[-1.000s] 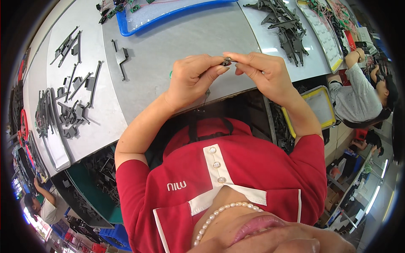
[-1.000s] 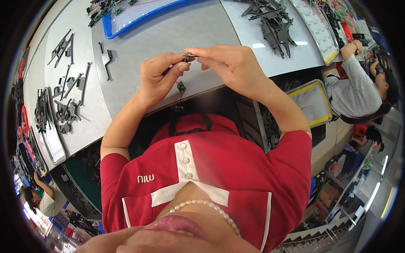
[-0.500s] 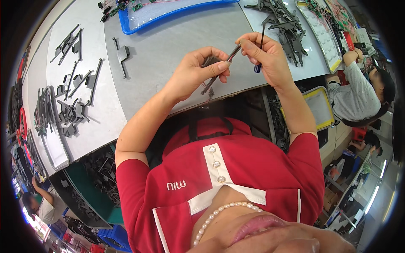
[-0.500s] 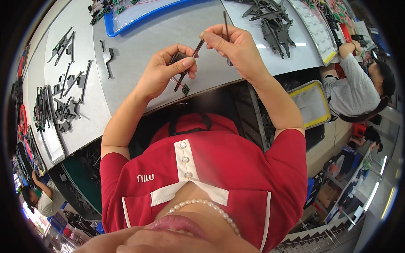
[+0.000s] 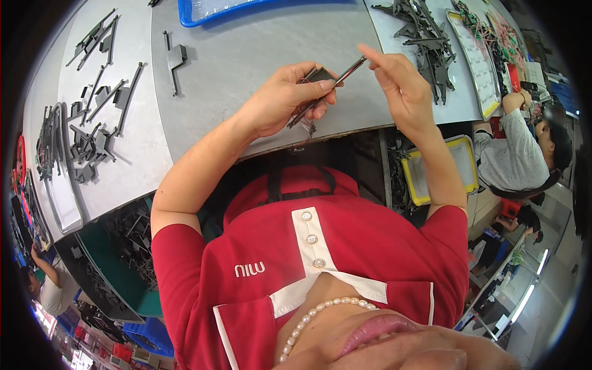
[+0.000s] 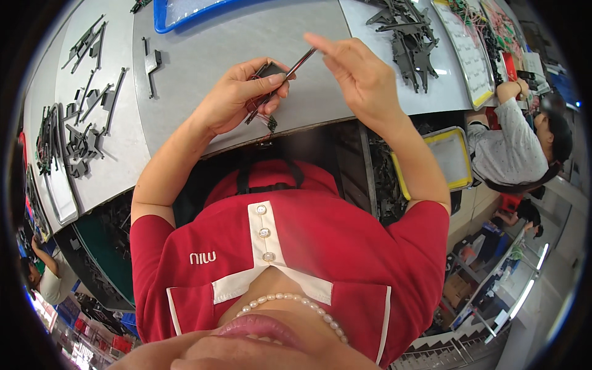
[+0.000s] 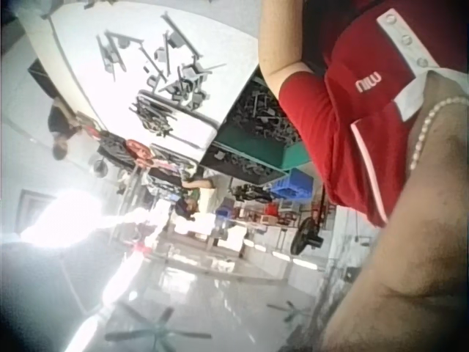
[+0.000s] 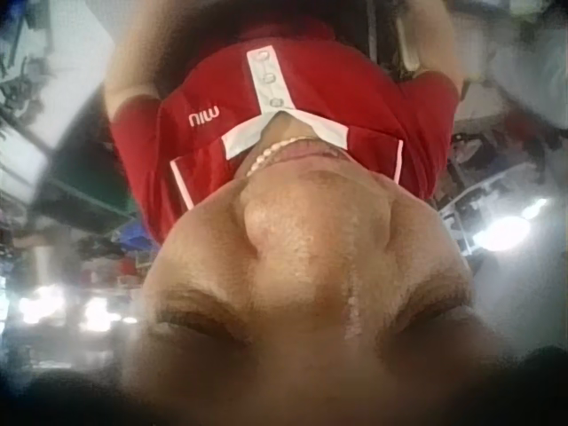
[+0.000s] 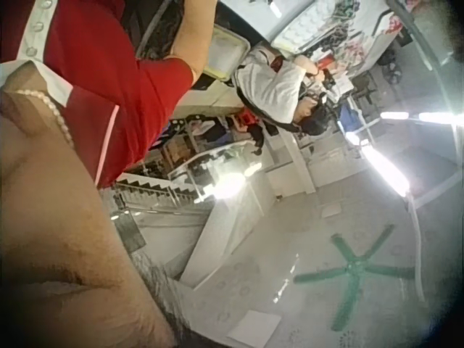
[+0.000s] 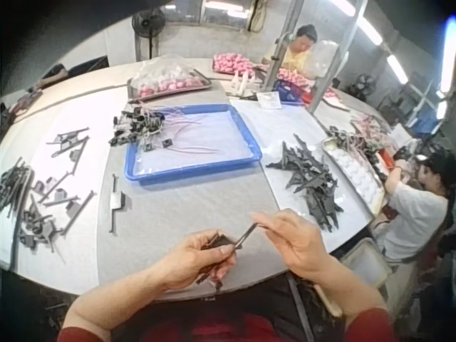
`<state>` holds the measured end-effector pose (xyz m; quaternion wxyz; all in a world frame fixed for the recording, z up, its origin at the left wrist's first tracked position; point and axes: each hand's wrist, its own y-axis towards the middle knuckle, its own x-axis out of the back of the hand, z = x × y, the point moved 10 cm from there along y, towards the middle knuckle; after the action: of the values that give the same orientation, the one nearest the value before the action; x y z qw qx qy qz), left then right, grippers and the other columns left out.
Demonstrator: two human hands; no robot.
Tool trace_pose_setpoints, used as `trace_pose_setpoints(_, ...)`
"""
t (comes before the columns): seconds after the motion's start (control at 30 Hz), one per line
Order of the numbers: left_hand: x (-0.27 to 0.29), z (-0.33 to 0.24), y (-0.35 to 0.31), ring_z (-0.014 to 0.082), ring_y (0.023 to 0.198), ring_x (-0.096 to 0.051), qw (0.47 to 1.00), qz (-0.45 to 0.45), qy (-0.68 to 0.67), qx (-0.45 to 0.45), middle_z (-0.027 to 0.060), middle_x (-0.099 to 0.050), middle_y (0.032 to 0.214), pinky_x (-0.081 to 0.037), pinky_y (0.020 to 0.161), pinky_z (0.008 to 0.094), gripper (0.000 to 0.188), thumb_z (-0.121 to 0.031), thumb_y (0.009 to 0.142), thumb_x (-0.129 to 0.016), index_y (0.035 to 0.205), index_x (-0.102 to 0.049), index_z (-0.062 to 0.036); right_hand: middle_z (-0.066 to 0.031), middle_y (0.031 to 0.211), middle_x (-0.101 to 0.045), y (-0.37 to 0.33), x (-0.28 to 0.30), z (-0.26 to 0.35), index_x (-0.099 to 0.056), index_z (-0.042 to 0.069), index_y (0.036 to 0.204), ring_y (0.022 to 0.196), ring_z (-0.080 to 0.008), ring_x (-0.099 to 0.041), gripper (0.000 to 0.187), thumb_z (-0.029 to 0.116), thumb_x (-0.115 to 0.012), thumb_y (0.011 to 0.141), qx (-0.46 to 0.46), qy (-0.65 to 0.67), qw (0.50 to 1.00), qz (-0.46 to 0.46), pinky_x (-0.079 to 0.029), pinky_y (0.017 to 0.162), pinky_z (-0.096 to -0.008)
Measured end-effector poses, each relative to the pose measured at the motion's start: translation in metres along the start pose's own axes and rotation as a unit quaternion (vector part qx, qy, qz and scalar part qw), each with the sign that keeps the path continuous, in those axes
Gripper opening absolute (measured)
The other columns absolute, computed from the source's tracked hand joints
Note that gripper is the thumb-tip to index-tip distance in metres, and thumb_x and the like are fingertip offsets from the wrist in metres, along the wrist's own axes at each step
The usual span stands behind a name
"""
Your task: Assembling small electronic components and plastic housings using a screwdriver at a workshop bench.
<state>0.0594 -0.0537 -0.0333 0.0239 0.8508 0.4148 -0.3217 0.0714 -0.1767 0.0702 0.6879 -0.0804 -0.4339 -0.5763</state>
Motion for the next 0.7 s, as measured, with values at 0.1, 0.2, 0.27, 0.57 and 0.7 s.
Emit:
trace_pose_setpoints(0.1, -0.003, 0.001, -0.001, 0.0078, 0.059, -0.051, 1.0, 0.01, 0.0, 0.001, 0.0027, -0.058, 0.08, -0.038, 0.051, 0.0212, 0.02, -0.018, 0.093, -0.055, 0.104, -0.056, -0.0013, 0.0043, 0.084, -0.062, -0.005, -0.004, 0.031, -0.067, 0.022, 0.111, 0.067, -0.0134, -0.055, 0.034, 0.009, -0.057, 0.082, 0.157, -0.205, 0.964, 0.056, -0.045, 0.058, -0.0275)
trace_pose_setpoints(0.2, -0.001, 0.005, 0.0, 0.0078, 0.058, -0.052, 1.0, 0.005, 0.004, 0.022, 0.0032, -0.059, 0.079, -0.039, 0.05, 0.0207, 0.019, -0.017, 0.093, -0.055, 0.103, -0.056, -0.0011, 0.0066, 0.083, -0.061, -0.007, -0.012, 0.043, -0.067, 0.024, 0.11, 0.067, -0.0139, -0.054, 0.039, 0.008, -0.058, 0.075, 0.232, -0.287, 0.924, 0.099, -0.045, 0.057, -0.0277)
trace_pose_setpoints(0.27, -0.002, 0.006, 0.001, 0.008, 0.056, -0.053, 0.999, 0.014, -0.009, 0.028, 0.0041, -0.059, 0.077, -0.04, 0.048, 0.0199, 0.018, -0.017, 0.092, -0.056, 0.102, -0.056, -0.001, 0.0073, 0.082, -0.061, -0.006, -0.014, 0.048, -0.067, 0.024, 0.11, 0.067, -0.013, -0.053, 0.041, 0.009, -0.058, 0.073, 0.259, -0.305, 0.909, 0.117, -0.045, 0.057, -0.0271)
trace_pose_setpoints(0.57, 0.001, 0.009, 0.0, 0.0063, 0.052, -0.047, 1.0, 0.005, -0.009, 0.027, 0.0039, -0.059, 0.075, -0.036, 0.046, 0.0214, 0.014, -0.014, 0.091, -0.056, 0.098, -0.054, -0.0025, 0.0072, 0.082, -0.059, -0.006, -0.029, 0.063, -0.067, 0.019, 0.108, 0.066, -0.0127, -0.05, 0.038, 0.013, -0.059, 0.071, 0.305, -0.355, 0.867, 0.172, -0.042, 0.057, -0.0269)
trace_pose_setpoints(0.7, 0.001, 0.01, -0.001, 0.0053, 0.05, -0.042, 1.0, -0.002, 0.006, 0.031, 0.0031, -0.058, 0.075, -0.033, 0.045, 0.0216, 0.014, -0.015, 0.09, -0.058, 0.098, -0.054, -0.0033, 0.0062, 0.078, -0.056, -0.007, -0.034, 0.066, -0.067, 0.017, 0.106, 0.065, -0.0131, -0.049, 0.036, 0.014, -0.06, 0.071, 0.306, -0.364, 0.859, 0.189, -0.041, 0.056, -0.027)
